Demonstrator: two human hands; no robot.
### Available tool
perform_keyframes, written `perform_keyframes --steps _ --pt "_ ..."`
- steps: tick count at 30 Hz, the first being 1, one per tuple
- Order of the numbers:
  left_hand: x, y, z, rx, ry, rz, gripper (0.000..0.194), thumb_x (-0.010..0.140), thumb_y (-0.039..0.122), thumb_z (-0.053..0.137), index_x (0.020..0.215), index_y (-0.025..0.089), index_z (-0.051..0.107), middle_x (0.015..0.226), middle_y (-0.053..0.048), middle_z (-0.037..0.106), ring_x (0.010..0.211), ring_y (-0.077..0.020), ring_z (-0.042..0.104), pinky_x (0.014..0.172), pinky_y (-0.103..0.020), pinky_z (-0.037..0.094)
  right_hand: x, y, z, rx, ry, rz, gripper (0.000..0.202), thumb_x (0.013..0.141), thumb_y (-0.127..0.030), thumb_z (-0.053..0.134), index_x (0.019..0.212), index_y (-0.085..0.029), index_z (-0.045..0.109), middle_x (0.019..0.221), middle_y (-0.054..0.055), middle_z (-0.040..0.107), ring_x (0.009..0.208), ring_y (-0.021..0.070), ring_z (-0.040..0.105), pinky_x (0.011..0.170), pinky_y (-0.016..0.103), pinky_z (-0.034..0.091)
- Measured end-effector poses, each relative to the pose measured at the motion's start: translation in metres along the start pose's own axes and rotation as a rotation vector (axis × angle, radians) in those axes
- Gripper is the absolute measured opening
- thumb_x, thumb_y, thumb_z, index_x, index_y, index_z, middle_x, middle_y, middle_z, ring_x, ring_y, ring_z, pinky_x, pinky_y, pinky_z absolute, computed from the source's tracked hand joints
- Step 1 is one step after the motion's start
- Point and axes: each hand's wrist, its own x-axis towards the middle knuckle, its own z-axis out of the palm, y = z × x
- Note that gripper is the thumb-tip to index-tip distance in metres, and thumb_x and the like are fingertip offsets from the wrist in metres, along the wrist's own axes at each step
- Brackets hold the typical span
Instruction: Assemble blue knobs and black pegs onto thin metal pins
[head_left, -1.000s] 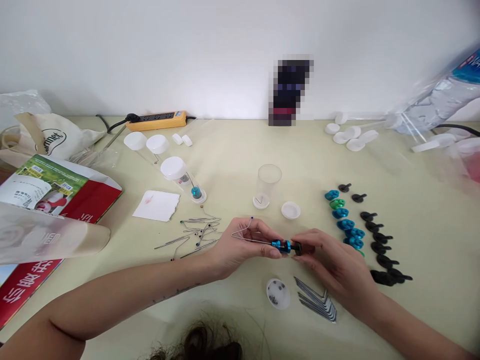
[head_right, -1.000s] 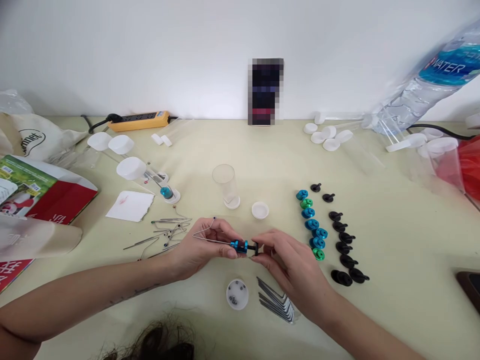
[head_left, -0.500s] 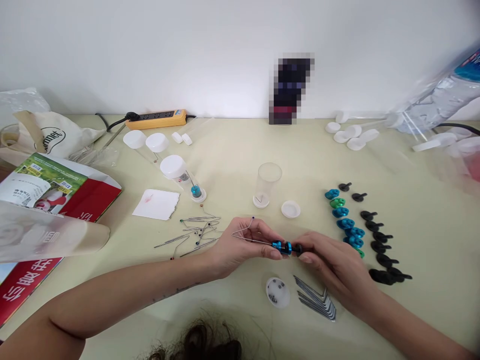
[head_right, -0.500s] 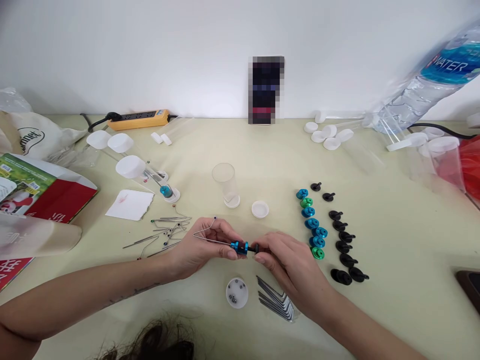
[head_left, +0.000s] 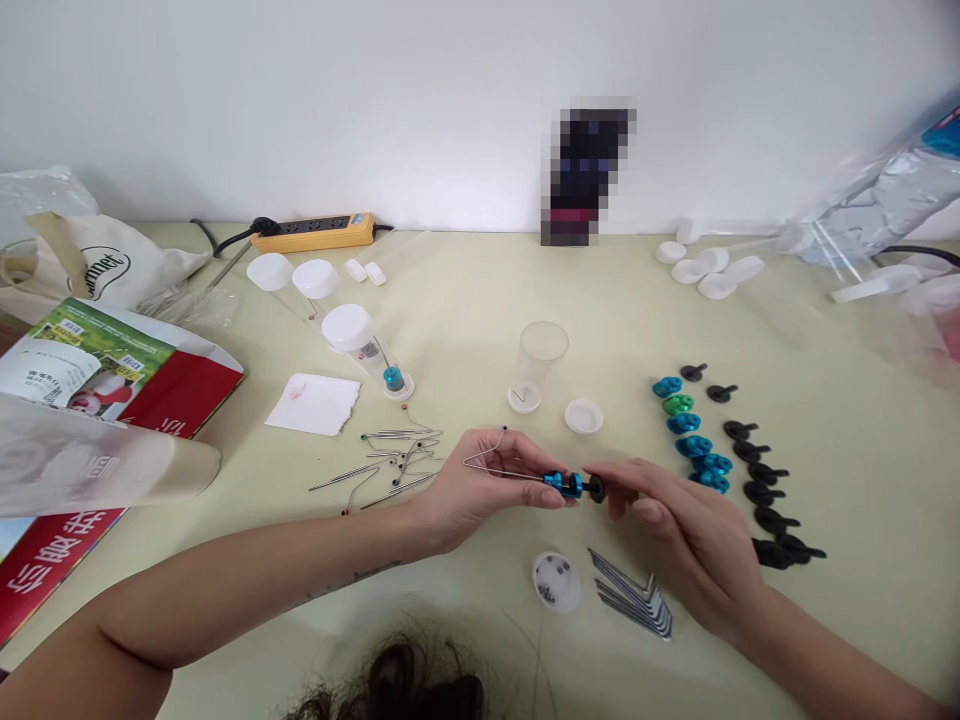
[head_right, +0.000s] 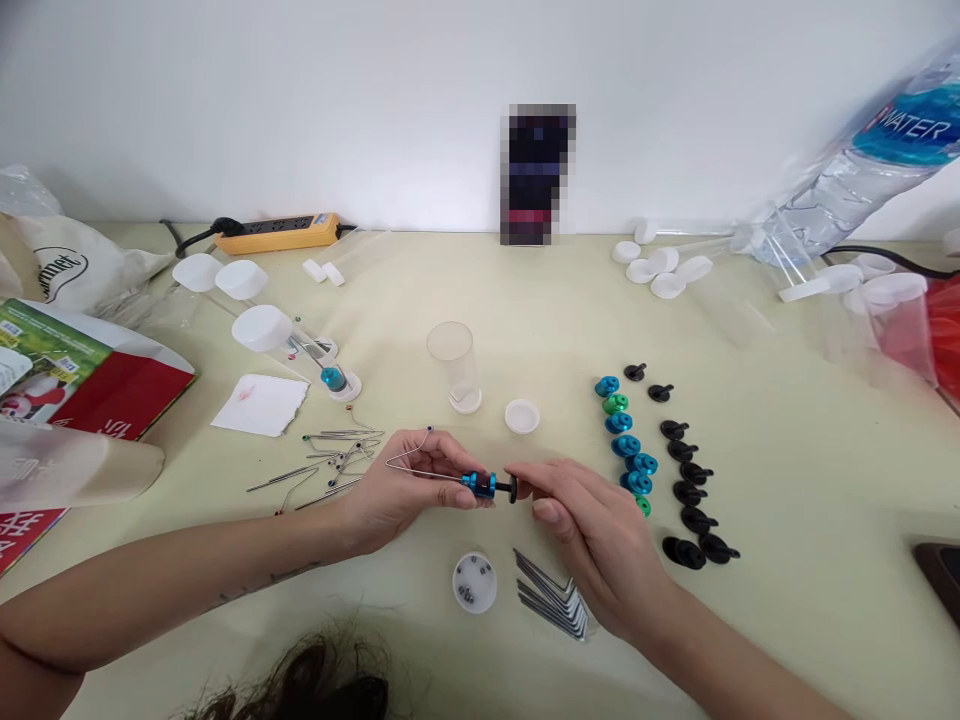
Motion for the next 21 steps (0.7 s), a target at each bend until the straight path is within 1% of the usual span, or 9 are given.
perform_keyframes --steps 4,8,16,21 --pt "0.0002 -0.0004 -0.0005 -0.020 -0.014 0.015 0.024 0.062 0.015 0.081 0.083 0.013 0.070 0.083 -0.004 0.074 0.082 -0.0169 0.070 0.082 -0.030 0.054 -0.0002 0.0000 0.0001 0.003 0.023 -0.020 0.034 0.099 -0.022 0.032 0.126 -0.024 0.053 0.089 0.006 0.064 0.082 0.0167 0.063 0.068 0.028 0.051" --pt "0.0004 -0.0014 -0.0013 -0.027 -0.028 0.024 0.022 0.063 0.013 0.080 0.083 0.013 0.070 0.083 -0.004 0.074 0.081 -0.0156 0.070 0.082 -0.029 0.054 0.0008 -0.0007 -0.0005 0.006 0.015 -0.045 0.036 0.099 -0.021 0.032 0.128 -0.024 0.052 0.091 0.006 0.064 0.081 0.0166 0.063 0.068 0.029 0.051" --pt "0.0002 -0.0012 -0.0011 -0.045 -0.031 0.028 0.022 0.063 0.012 0.080 0.083 0.013 0.070 0.083 -0.004 0.074 0.081 -0.0154 0.070 0.082 -0.030 0.054 0.0029 -0.0024 0.0002 0.014 0.041 -0.054 0.037 0.098 -0.022 0.033 0.129 -0.024 0.053 0.090 0.007 0.065 0.081 0.0183 0.064 0.067 0.031 0.052" --pt "0.0007 -0.0023 -0.0021 -0.040 -0.025 0.025 0.022 0.063 0.013 0.080 0.083 0.012 0.070 0.084 -0.005 0.073 0.082 -0.0163 0.069 0.085 -0.034 0.053 0.0029 -0.0020 0.0007 0.018 0.060 -0.075 0.037 0.098 -0.022 0.034 0.130 -0.024 0.053 0.088 0.007 0.065 0.079 0.0183 0.064 0.065 0.030 0.052"
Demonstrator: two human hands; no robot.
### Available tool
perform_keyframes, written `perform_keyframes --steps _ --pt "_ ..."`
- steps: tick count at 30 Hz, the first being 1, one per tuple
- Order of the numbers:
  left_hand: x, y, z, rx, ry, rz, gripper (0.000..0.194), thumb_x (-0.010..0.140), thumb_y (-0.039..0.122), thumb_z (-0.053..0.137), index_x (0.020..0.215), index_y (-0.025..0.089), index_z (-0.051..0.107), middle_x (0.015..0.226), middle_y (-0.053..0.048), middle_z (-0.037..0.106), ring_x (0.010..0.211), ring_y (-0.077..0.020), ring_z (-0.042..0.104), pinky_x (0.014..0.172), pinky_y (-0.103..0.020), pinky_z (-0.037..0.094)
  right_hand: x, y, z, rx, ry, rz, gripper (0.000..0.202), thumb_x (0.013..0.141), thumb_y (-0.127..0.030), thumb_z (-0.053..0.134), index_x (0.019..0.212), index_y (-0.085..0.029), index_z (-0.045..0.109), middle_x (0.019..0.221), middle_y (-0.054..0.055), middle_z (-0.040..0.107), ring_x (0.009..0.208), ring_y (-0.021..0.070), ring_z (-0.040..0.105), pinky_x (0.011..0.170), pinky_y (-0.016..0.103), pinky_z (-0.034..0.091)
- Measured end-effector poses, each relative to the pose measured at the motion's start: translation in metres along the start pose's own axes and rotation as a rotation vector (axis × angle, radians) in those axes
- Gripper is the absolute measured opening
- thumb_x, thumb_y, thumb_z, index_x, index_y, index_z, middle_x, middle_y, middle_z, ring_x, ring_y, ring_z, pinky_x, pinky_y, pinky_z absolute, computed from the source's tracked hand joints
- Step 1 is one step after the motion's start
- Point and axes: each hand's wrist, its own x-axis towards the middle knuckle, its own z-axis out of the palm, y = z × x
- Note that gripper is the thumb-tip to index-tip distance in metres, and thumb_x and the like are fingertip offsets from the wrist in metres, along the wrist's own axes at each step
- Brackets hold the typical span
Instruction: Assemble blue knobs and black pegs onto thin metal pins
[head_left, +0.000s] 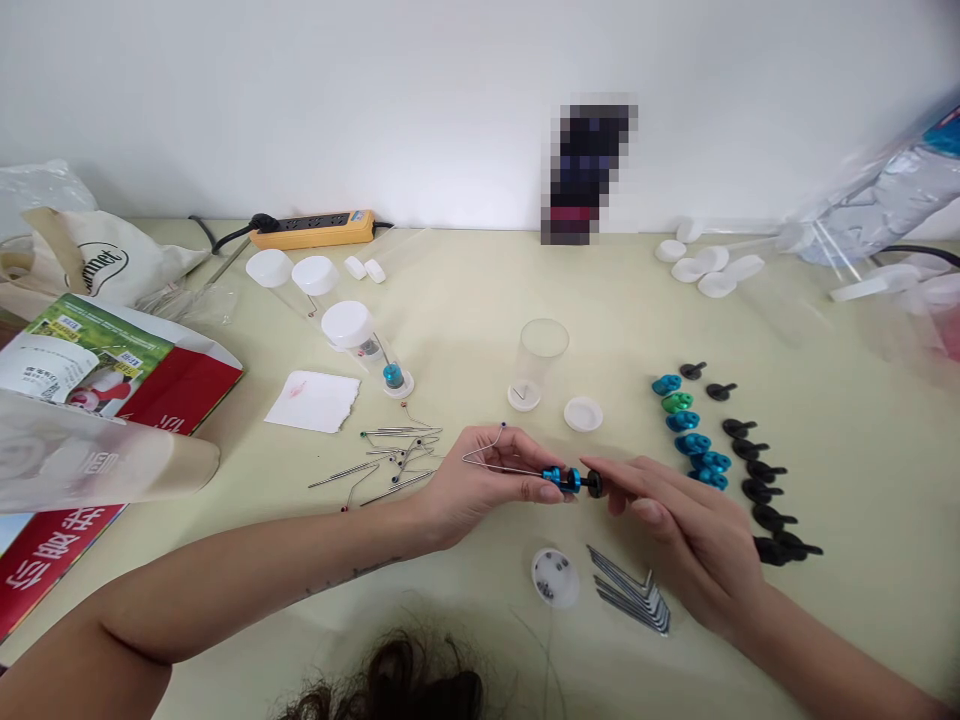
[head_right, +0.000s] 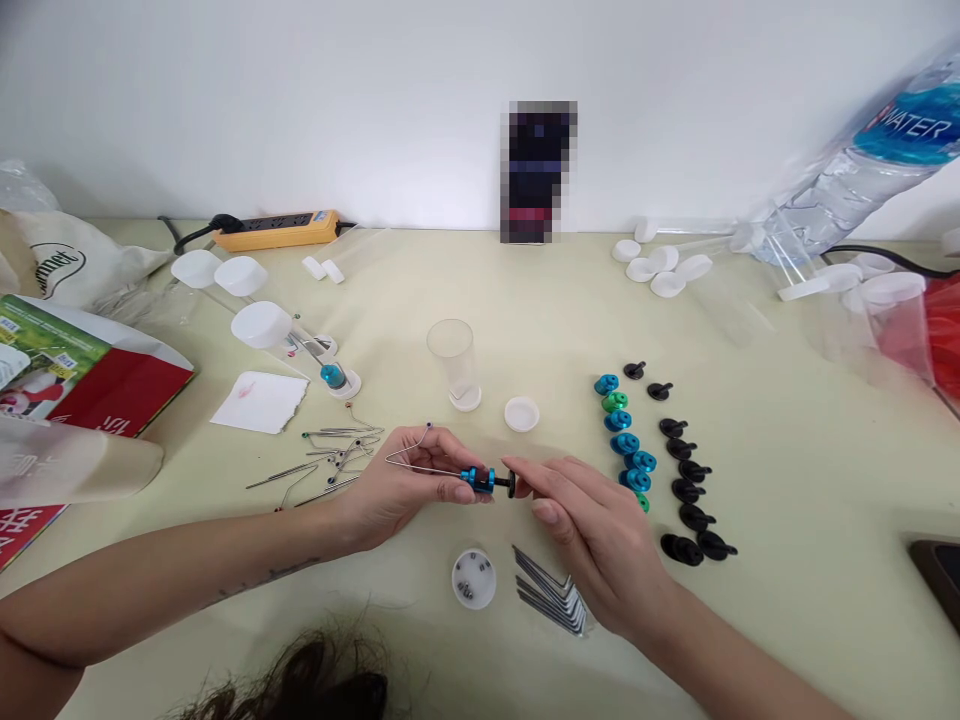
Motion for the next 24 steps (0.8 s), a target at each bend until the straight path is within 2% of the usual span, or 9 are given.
perform_keyframes --steps 7,24 --pt "-0.0002 -0.0018 -0.0006 0.000 0.009 0.005 0.022 0.063 0.013 0.080 0.083 0.011 0.070 0.083 -0.005 0.073 0.082 -0.0173 0.068 0.089 -0.040 0.053 -0.0010 0.0001 -0.0010 0.029 -0.007 -0.012 0.039 0.098 -0.020 0.034 0.132 -0.025 0.052 0.090 0.007 0.063 0.081 0.0182 0.062 0.066 0.030 0.051" --pt "0.0006 -0.0023 -0.0011 0.001 -0.002 0.007 0.021 0.064 0.012 0.079 0.083 0.013 0.070 0.084 -0.005 0.073 0.082 -0.0169 0.070 0.085 -0.034 0.053 -0.0012 -0.0009 -0.0013 0.034 0.006 0.007 0.039 0.097 -0.017 0.036 0.130 -0.026 0.054 0.102 0.009 0.063 0.088 0.0192 0.063 0.070 0.031 0.052"
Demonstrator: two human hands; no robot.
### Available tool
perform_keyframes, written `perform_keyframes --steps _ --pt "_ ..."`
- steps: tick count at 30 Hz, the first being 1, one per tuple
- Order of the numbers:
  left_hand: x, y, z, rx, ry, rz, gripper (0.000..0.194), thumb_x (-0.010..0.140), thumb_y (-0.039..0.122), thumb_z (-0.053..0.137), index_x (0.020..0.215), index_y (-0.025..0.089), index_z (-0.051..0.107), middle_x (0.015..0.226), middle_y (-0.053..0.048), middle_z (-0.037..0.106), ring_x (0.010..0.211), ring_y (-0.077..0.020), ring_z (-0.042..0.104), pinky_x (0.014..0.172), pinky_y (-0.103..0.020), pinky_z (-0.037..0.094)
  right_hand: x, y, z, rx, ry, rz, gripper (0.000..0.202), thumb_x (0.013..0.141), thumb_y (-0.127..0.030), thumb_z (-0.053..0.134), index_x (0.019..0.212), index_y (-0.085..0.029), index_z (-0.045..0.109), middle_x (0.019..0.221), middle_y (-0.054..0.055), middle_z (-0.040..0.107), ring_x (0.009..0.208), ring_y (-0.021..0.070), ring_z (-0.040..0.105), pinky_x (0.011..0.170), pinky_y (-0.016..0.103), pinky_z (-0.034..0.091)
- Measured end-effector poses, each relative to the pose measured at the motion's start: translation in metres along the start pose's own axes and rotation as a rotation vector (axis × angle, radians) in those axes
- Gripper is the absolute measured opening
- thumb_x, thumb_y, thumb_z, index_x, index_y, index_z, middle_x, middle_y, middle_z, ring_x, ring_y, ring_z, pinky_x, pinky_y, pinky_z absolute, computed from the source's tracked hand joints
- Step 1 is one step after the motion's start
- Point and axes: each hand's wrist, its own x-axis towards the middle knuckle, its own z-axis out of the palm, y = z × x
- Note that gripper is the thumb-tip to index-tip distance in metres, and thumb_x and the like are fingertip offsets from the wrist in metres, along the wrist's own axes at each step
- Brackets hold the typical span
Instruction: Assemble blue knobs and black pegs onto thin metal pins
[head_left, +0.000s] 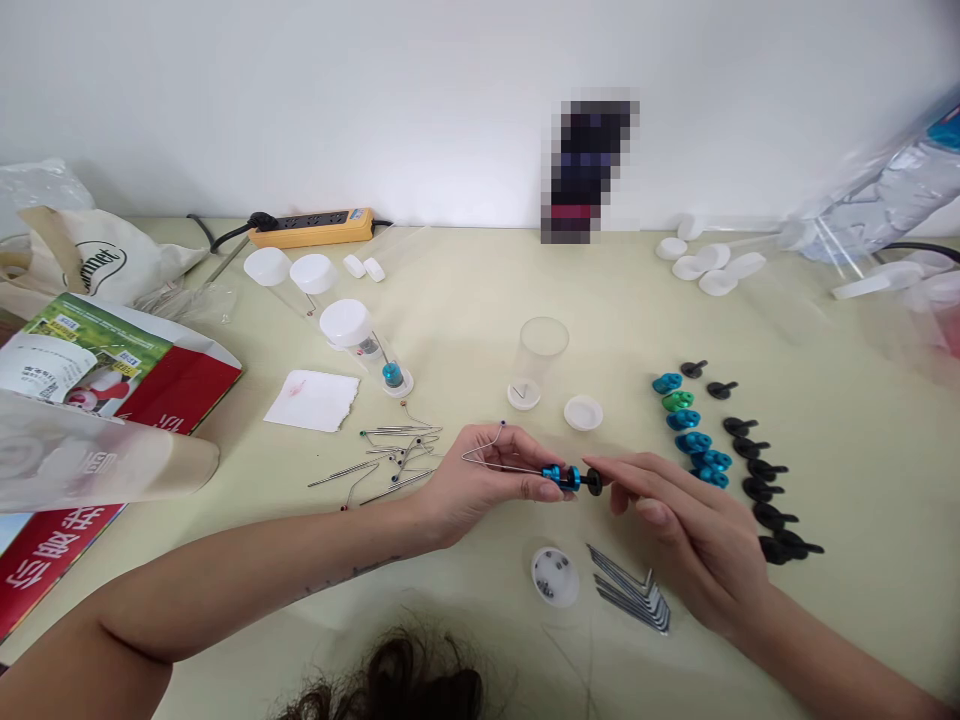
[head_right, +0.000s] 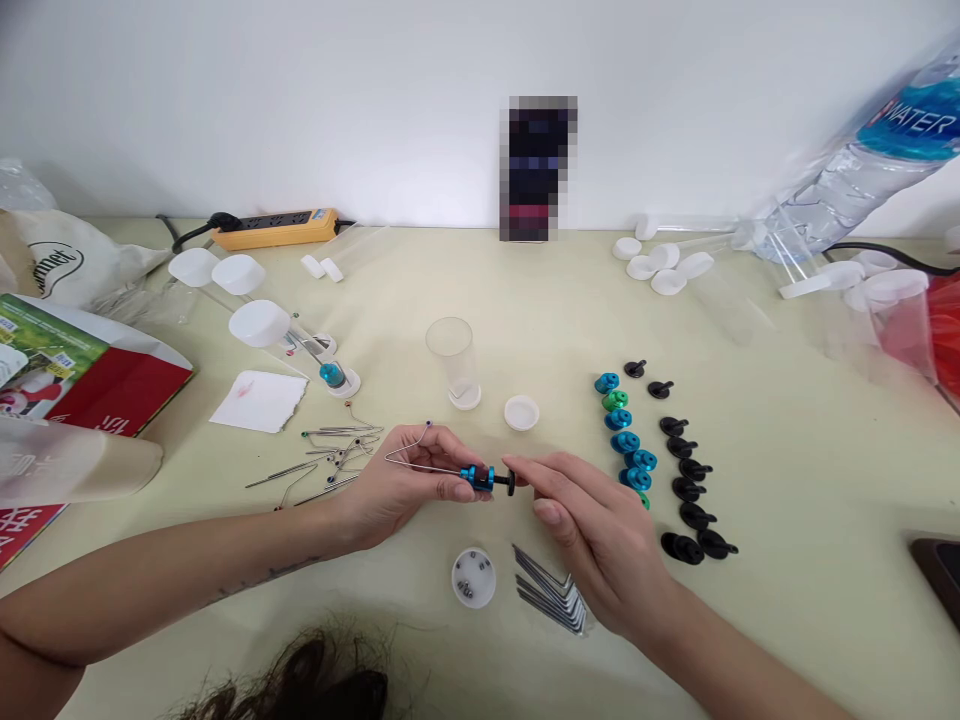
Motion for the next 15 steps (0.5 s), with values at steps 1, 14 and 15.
perform_keyframes --steps 1,14,15 --pt "0.0000 0.0000 -0.0001 0.000 0.000 0.000 0.021 0.064 0.012 0.079 0.083 0.013 0.070 0.083 -0.004 0.073 0.082 -0.0169 0.070 0.085 -0.034 0.053 0.0000 0.0002 0.0004 -0.003 0.001 0.002 0.039 0.097 -0.017 0.036 0.130 -0.026 0.053 0.102 0.009 0.063 0.089 0.0193 0.063 0.070 0.031 0.052" --pt "0.0001 -0.0005 -0.0005 -0.002 0.014 0.017 0.020 0.063 0.012 0.080 0.081 0.014 0.070 0.083 -0.004 0.073 0.083 -0.0182 0.069 0.086 -0.038 0.053 -0.0033 0.0025 0.0007 0.001 -0.014 0.018 0.039 0.097 -0.016 0.036 0.131 -0.024 0.052 0.105 0.009 0.061 0.090 0.0190 0.062 0.070 0.031 0.051" --pt "0.0001 -0.0006 -0.0004 -0.002 0.014 0.016 0.020 0.063 0.012 0.080 0.081 0.014 0.070 0.083 -0.004 0.073 0.083 -0.0182 0.069 0.086 -0.038 0.053 -0.0031 0.0025 0.0008 -0.003 -0.009 0.021 0.039 0.097 -0.017 0.036 0.131 -0.024 0.053 0.105 0.009 0.061 0.090 0.0189 0.062 0.070 0.031 0.051"
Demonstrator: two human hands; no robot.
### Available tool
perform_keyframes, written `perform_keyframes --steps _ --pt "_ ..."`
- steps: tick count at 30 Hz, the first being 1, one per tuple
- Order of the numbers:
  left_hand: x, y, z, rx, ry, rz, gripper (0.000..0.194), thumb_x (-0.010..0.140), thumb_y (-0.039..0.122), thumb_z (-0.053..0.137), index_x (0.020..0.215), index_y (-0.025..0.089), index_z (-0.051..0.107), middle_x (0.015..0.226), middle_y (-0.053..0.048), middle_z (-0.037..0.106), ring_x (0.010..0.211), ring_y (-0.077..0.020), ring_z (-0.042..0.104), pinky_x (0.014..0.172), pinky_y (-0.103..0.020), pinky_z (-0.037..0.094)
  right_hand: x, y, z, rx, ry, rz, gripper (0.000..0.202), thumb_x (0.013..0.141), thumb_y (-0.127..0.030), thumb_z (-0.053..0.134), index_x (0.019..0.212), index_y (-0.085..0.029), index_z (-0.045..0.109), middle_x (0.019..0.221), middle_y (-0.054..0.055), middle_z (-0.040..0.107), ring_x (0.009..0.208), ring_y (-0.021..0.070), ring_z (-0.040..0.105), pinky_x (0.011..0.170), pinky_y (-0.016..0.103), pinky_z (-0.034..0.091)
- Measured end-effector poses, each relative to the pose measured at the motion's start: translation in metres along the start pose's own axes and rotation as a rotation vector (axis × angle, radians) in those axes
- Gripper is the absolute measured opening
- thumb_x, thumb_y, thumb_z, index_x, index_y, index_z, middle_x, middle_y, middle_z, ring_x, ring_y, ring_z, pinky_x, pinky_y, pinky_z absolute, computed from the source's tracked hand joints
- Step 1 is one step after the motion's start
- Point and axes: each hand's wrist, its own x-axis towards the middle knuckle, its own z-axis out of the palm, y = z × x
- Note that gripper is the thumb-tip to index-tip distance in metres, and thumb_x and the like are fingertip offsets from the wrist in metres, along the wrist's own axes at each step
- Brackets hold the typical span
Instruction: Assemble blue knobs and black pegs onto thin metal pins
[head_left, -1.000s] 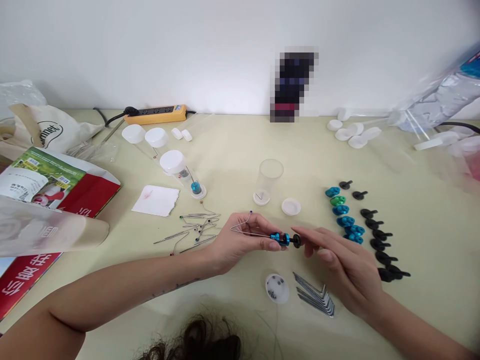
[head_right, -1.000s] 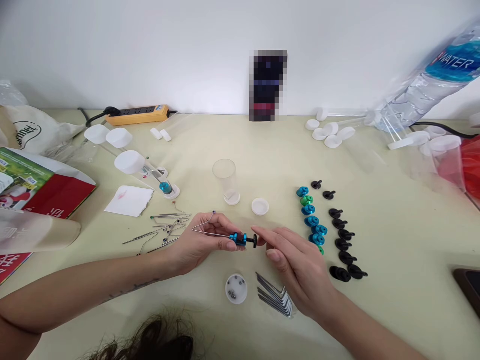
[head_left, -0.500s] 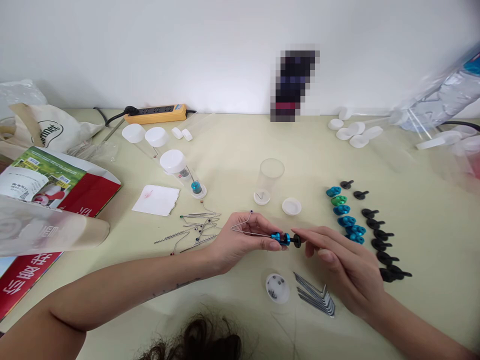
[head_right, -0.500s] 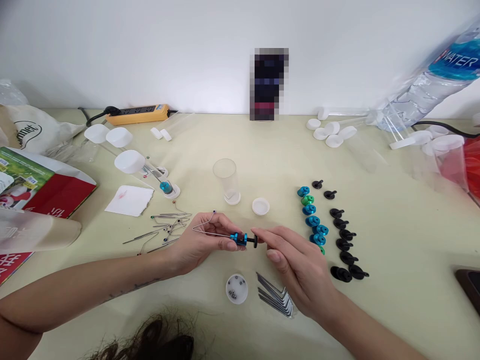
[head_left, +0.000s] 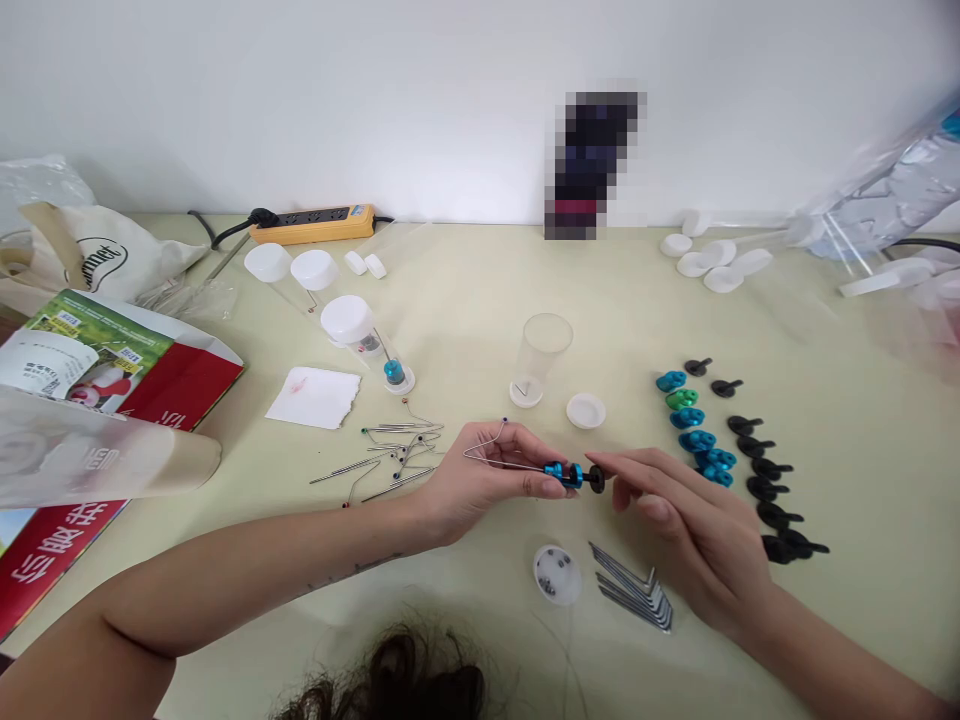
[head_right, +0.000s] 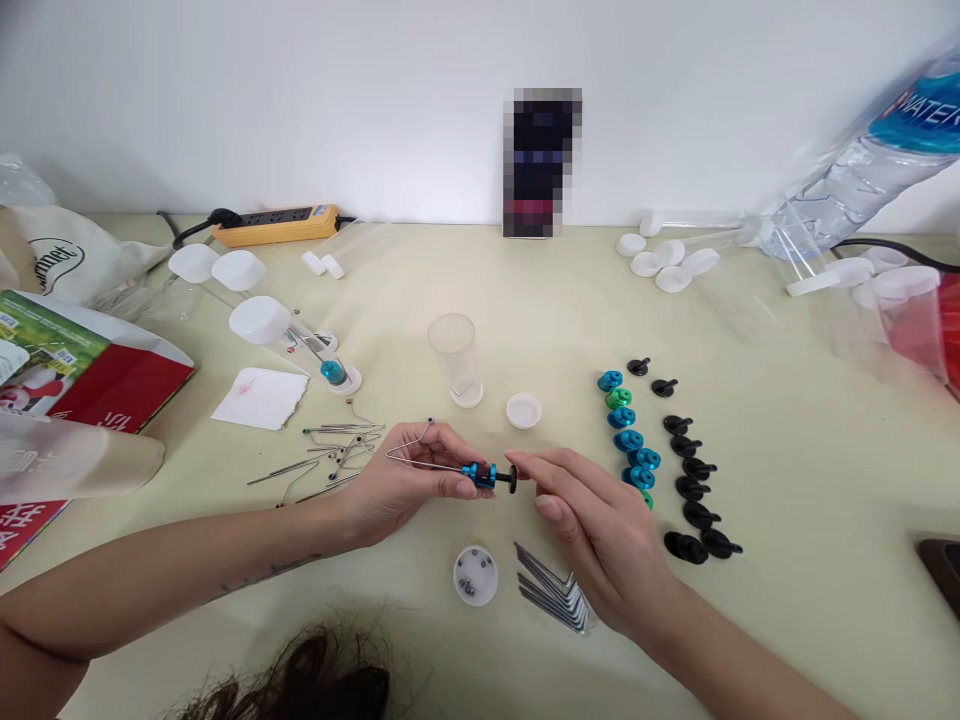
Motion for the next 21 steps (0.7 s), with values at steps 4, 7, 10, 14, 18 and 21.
perform_keyframes --steps 4,7,10,14,18,21 --pt "-0.0004 0.0002 0.0004 0.005 0.004 -0.011 0.021 0.063 0.013 0.080 0.081 0.014 0.070 0.083 -0.004 0.073 0.083 -0.0184 0.070 0.086 -0.038 0.053 0.0010 0.0007 0.0007 -0.006 -0.007 0.003 0.038 0.097 -0.017 0.036 0.130 -0.024 0.053 0.108 0.009 0.061 0.091 0.0189 0.062 0.071 0.031 0.051" --pt "-0.0007 0.0009 0.0007 0.008 0.005 -0.021 0.022 0.063 0.014 0.080 0.082 0.013 0.070 0.084 -0.005 0.073 0.083 -0.0188 0.070 0.086 -0.037 0.053 0.0012 0.0006 0.0009 -0.012 -0.034 0.029 0.037 0.096 -0.017 0.037 0.129 -0.025 0.053 0.109 0.009 0.060 0.091 0.0191 0.062 0.072 0.031 0.051" --pt "-0.0006 0.0017 0.0010 0.009 0.005 -0.026 0.022 0.063 0.015 0.080 0.083 0.013 0.070 0.084 -0.005 0.073 0.083 -0.0185 0.070 0.086 -0.036 0.053 0.0018 -0.0010 0.0010 -0.043 -0.018 0.091 0.034 0.097 -0.018 0.037 0.126 -0.025 0.053 0.100 0.008 0.061 0.083 0.0175 0.061 0.065 0.030 0.049" --pt "-0.0002 0.0025 0.0015 0.007 0.008 -0.029 0.023 0.061 0.016 0.081 0.082 0.013 0.070 0.084 -0.005 0.074 0.082 -0.0187 0.070 0.086 -0.035 0.053 0.0029 -0.0032 0.0023 -0.067 0.068 0.244 0.013 0.094 -0.022 0.045 0.102 -0.025 0.056 0.076 0.002 0.058 0.060 0.0136 0.054 0.050 0.026 0.042" --pt "-0.0001 0.0033 0.0017 0.001 0.008 -0.032 0.023 0.061 0.015 0.081 0.080 0.013 0.070 0.084 -0.005 0.074 0.082 -0.0185 0.070 0.085 -0.035 0.054 0.0030 -0.0022 0.0039 0.028 0.094 0.351 0.009 0.094 -0.027 0.048 0.087 -0.024 0.053 0.070 0.000 0.054 0.057 0.0128 0.050 0.050 0.027 0.040" --pt "-0.0004 0.0035 0.0017 0.002 0.005 -0.027 0.022 0.061 0.015 0.081 0.081 0.013 0.070 0.083 -0.004 0.074 0.082 -0.0180 0.071 0.084 -0.033 0.054 0.0026 -0.0004 0.0043 0.114 0.076 0.424 0.013 0.096 -0.031 0.045 0.086 -0.023 0.051 0.071 0.000 0.052 0.057 0.0135 0.048 0.051 0.028 0.039"
